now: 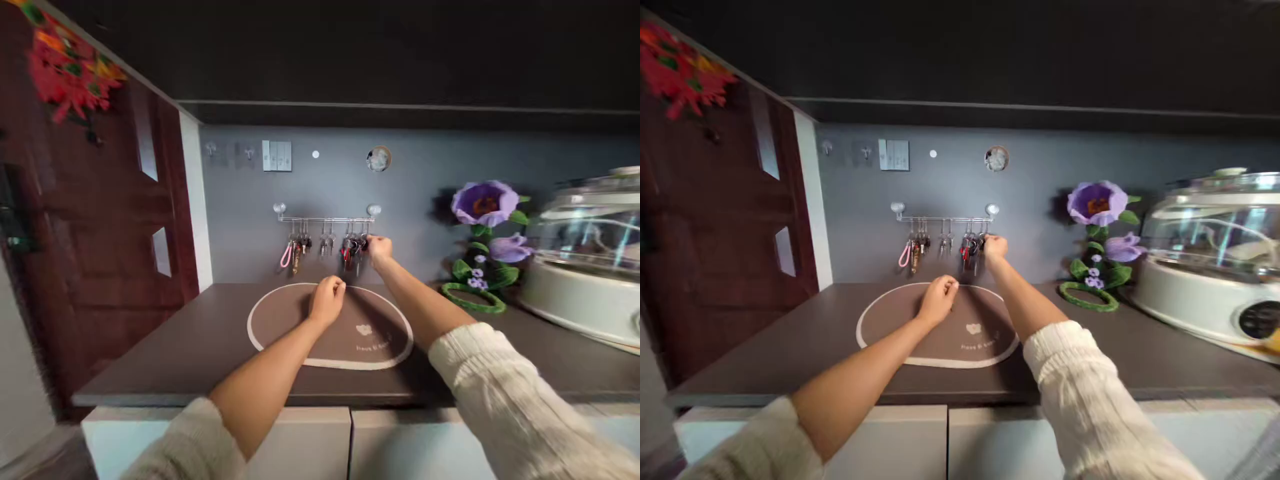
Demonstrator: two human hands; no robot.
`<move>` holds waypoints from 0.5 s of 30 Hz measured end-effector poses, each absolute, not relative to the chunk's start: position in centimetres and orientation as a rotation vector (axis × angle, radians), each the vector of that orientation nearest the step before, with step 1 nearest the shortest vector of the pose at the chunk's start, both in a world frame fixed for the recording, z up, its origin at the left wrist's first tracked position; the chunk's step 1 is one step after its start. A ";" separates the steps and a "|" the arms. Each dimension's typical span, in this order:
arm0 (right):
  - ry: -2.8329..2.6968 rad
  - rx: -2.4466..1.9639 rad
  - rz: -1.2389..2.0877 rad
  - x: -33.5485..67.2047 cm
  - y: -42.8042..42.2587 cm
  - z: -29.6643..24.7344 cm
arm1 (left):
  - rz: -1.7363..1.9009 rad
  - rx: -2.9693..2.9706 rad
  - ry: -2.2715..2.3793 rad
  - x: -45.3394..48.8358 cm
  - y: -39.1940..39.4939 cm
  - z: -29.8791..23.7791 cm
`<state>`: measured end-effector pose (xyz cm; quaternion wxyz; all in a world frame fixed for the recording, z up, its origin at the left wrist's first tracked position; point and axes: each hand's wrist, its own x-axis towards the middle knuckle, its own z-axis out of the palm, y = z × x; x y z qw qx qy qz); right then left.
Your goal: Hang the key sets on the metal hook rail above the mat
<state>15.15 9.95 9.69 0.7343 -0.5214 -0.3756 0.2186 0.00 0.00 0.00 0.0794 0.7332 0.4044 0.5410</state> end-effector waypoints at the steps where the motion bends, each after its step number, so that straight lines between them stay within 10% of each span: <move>1: -0.827 -1.132 0.500 15.1 9.8 9.6 | 1.617 2.191 1.211 0.0 0.0 0.0; 15: -0.835 -1.069 0.644 14.1 8.0 9.3 | 1.611 2.150 1.232 -0.2 0.1 0.0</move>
